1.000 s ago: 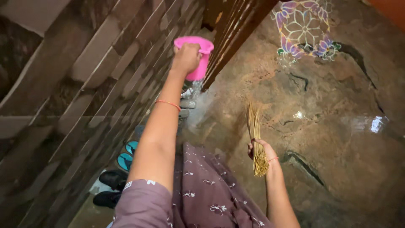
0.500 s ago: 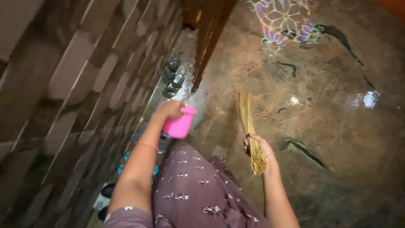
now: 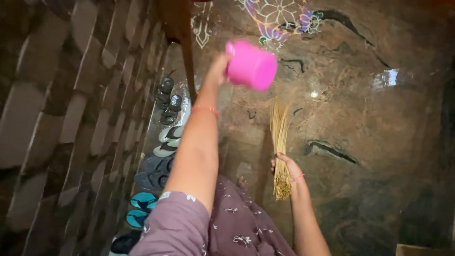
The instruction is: The person pours water from a small pink bucket onto a stone floor and scrubs the surface using a stick broom, moving around decorative patterns and near footwear.
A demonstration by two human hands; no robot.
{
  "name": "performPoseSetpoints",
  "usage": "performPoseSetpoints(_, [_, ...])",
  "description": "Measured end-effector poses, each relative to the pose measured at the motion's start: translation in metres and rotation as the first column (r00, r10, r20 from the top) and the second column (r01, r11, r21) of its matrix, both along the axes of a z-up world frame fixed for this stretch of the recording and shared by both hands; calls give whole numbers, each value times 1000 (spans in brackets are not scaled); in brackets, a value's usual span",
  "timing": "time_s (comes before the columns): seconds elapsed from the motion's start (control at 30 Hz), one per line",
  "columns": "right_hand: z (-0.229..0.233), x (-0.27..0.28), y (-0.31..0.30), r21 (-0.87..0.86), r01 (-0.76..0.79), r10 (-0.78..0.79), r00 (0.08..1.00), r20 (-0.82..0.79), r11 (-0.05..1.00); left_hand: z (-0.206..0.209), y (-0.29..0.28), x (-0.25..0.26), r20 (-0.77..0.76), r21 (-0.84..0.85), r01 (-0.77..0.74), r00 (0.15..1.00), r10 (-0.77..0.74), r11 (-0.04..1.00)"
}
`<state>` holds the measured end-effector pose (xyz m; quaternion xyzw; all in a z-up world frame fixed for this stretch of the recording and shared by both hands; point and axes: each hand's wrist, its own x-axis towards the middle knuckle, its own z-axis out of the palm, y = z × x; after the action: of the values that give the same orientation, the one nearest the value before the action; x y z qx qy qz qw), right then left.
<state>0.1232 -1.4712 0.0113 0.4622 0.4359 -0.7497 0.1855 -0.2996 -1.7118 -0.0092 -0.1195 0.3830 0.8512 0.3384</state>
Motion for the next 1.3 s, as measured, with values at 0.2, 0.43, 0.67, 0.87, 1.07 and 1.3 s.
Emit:
performPoseSetpoints(0.2, [39, -6, -9, 2, 54, -53, 997, -47, 999, 143, -8, -39, -236, 131, -88, 965, 117, 987])
performPoseSetpoints(0.43, [46, -13, -4, -27, -31, 29, 995, -92, 999, 43, -17, 53, 66, -118, -315, 944, 324, 942])
performPoseSetpoints(0.67, [44, -39, 40, 3, -223, 223, 973, -60, 975, -92, -12, 218, -287, -635, -355, 933, 218, 686])
performPoseSetpoints(0.87, [21, -65, 80, -70, -220, 206, 963, -175, 973, -104, -20, 294, -394, -731, -437, 897, 199, 523])
performPoseSetpoints(1.07, [7, -53, 107, 28, -340, 340, 929, -144, 940, -104, 20, 379, -409, -854, -500, 818, 406, 148])
performPoseSetpoints(1.3, [-14, -49, 134, -176, -497, 477, 867, -146, 850, -105, 64, 473, -438, -843, -537, 726, 530, 39])
